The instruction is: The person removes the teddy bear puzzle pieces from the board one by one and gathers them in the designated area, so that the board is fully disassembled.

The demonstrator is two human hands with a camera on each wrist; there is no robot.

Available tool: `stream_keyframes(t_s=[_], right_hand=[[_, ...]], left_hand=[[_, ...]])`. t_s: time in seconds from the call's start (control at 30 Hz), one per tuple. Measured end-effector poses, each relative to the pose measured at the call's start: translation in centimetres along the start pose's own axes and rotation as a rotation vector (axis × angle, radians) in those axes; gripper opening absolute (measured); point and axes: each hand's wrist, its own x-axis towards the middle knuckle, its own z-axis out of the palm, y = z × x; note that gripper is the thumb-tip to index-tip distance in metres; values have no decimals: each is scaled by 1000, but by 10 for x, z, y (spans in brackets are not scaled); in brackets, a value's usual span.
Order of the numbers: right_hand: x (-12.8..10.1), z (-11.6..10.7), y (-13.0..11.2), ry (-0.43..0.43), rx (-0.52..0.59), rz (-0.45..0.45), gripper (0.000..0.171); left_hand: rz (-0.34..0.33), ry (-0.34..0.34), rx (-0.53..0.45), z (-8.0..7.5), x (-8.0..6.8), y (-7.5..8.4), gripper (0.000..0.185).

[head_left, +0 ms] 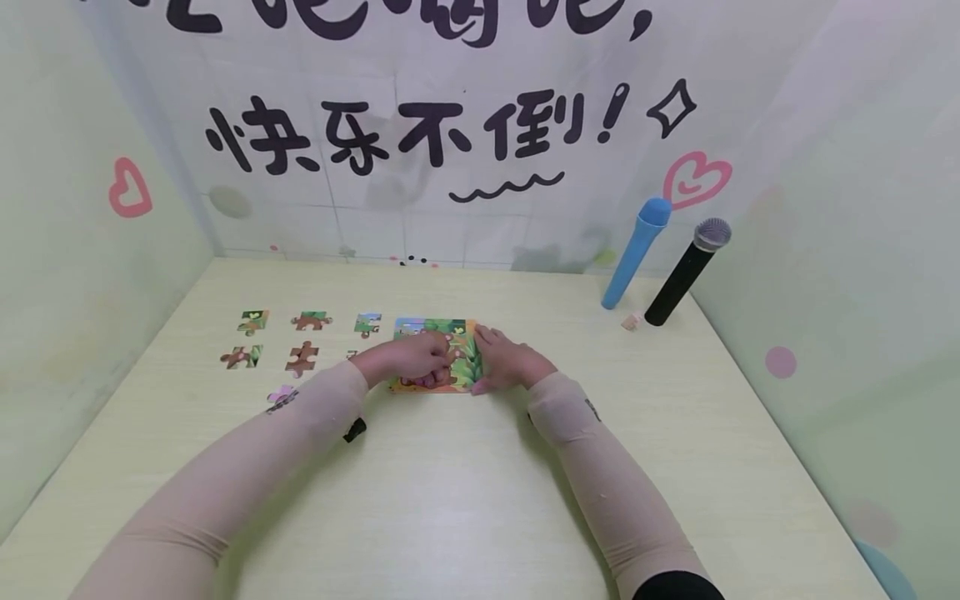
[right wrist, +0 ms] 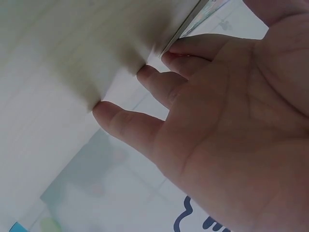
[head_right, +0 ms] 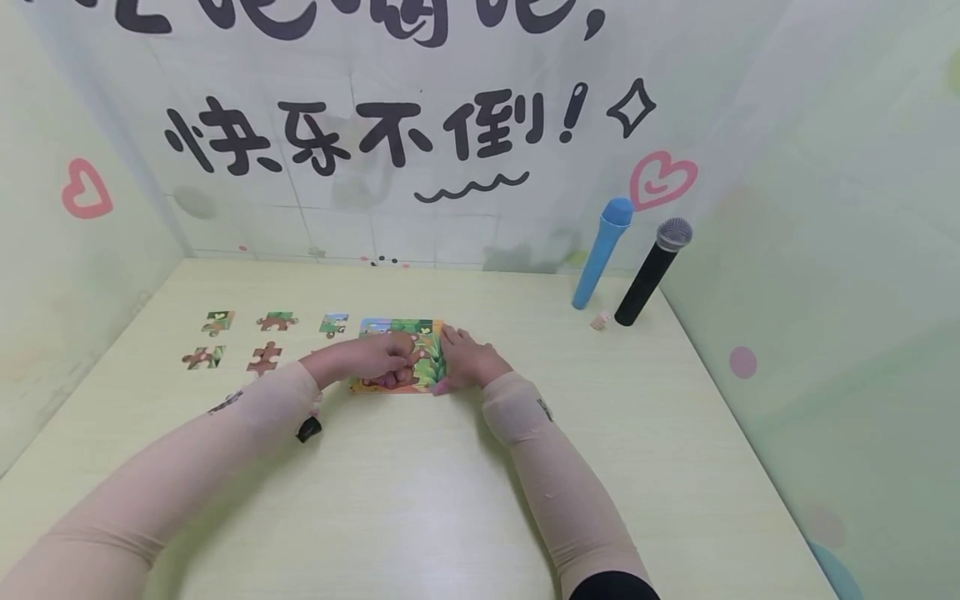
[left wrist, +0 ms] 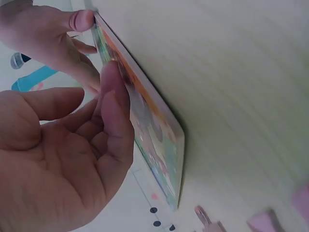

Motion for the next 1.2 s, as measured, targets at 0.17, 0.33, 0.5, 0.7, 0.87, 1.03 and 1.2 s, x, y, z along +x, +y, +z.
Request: stream_keyframes(t_s=[0.17,0.33,0.5,0.7,0.87,1.03,1.2], right_hand=[[0,-1,0,-1,9,6,109],[1,0,0,0,11,8,110],[1,1,0,-2,3,8,110],[2,0,0,-2,-24,0,110],[2,0,0,-6,-26,2,110],[1,-1,-1,-5,-4,9,109],[0,-1,0,-34,28,13,107]], left_hand=[[-34,-14,-30,1,2,3,51],[-28,-6,-35,1,1,4,45],[-40,-19,-95,1,1,2,34],[-81,12,-234,2,2,-1,21],[-87,51,-254,6,6,2,23],[-113,119,-262,13,13,6,25],[-119,187,-272,19,18,6,25]])
